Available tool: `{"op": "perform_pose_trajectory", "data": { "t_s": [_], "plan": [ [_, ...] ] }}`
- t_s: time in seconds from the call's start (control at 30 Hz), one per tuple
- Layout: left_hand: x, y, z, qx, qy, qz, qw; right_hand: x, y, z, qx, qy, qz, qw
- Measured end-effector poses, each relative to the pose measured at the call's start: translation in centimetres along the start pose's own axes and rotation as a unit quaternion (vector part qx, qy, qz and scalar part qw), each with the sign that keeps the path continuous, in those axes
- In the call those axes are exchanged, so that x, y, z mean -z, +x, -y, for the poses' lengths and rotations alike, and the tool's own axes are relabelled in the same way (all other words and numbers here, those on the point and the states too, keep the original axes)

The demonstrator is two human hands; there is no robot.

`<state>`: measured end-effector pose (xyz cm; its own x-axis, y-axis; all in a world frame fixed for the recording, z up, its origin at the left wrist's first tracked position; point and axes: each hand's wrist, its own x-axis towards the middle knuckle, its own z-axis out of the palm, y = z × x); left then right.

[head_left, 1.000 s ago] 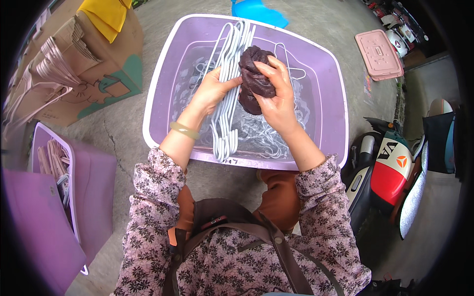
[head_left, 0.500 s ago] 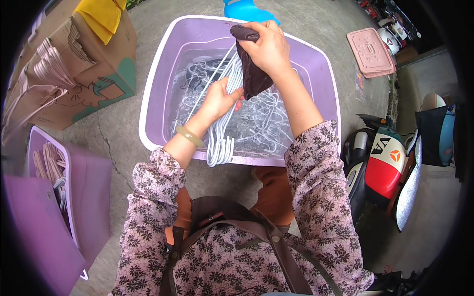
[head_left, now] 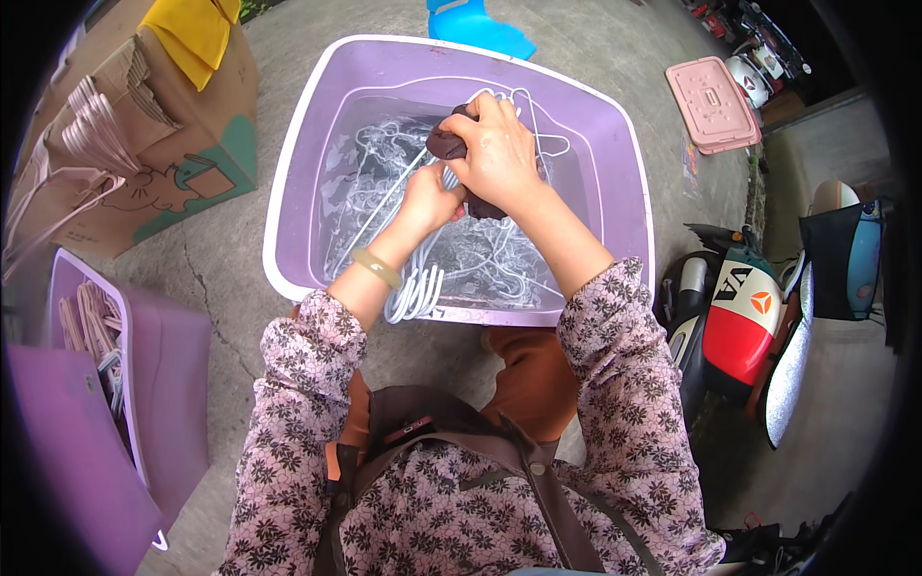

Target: The person sits on the floor and repeatedly wipes white plastic hangers with a dark cloth. They pick up hangers from a purple bin, wipe them, and place them into a second bin. The process is repeated for multiple hangers throughout the clip.

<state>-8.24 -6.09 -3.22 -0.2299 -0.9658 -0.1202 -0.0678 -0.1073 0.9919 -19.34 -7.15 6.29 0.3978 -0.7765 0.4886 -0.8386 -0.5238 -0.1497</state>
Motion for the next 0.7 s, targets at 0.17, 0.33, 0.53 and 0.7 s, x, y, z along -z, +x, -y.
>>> {"op": "perform_pose_trajectory", "data": {
  "t_s": [0.17, 0.33, 0.53, 0.7],
  "plan": [
    [0.4, -0.2, -1.0, -0.046, -0.088, 0.032, 0.995, 0.7, 2.0, -1.3, -0.061, 0.018, -0.062, 0.996],
    [0.3, -1.5, -1.7, -0.043, -0.081, 0.044, 0.995, 2.6, 4.8, -6.5, -0.200, 0.185, 0.026, 0.962],
    [1.1, -2.7, -2.4, -0.024, -0.089, 0.048, 0.995, 4.0, 5.3, -7.4, -0.347, 0.558, 0.110, 0.746],
    [2.6, -3.2, -3.7, -0.043, -0.098, 0.023, 0.994, 0.5, 3.6, -10.7, -0.427, 0.669, 0.132, 0.593]
  ]
}}
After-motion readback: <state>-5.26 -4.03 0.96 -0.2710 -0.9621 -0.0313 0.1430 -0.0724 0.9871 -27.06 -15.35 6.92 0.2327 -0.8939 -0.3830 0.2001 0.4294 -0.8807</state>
